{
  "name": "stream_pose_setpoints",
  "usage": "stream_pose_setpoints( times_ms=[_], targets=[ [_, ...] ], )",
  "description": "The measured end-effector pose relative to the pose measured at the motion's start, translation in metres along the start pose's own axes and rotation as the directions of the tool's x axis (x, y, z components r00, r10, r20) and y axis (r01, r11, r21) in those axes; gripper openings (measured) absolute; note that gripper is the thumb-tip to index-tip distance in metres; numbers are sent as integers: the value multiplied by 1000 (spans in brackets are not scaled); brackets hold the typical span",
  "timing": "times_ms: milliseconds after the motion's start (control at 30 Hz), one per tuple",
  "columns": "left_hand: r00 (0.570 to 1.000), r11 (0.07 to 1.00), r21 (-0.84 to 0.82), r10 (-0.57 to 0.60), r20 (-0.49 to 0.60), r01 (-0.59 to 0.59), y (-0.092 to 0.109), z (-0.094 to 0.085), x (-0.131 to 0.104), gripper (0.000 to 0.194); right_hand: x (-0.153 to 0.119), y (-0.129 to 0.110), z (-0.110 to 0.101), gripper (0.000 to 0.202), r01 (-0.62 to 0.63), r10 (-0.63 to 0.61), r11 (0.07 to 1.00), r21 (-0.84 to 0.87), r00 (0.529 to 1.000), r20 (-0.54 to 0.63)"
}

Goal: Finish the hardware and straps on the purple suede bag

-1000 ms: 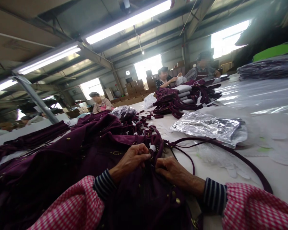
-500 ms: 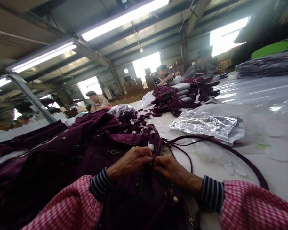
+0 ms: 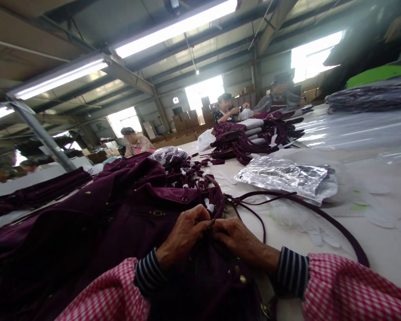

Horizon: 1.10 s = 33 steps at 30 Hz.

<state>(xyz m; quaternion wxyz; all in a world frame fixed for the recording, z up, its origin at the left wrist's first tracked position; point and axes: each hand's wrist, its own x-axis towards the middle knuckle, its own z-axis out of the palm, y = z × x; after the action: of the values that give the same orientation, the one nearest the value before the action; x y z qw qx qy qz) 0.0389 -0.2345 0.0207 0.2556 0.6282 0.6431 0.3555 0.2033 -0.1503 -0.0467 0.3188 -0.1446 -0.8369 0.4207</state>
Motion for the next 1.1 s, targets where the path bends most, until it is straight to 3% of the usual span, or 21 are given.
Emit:
stream_pose_setpoints(
  times_ms=[267,467,767,1100],
  targets=[
    [989,983,-181,42,140,-16,-7,-17,-5,15,0,-2,-2,15,6,-7,999,40,1000,20],
    [988,955,-291,-17,156,62,6,-15,-3,18,-1,-4,-2,17,23,-25,997,70,999,32],
    [993,924,-365,-101,68,119,-2,-17,3,31,-2,-3,-4,16,37,-39,999,26,997,69],
    [991,924,-357,-127,49,136,0,-17,8,30,-2,-5,-5,15,17,-16,1000,-12,998,58]
  ],
)
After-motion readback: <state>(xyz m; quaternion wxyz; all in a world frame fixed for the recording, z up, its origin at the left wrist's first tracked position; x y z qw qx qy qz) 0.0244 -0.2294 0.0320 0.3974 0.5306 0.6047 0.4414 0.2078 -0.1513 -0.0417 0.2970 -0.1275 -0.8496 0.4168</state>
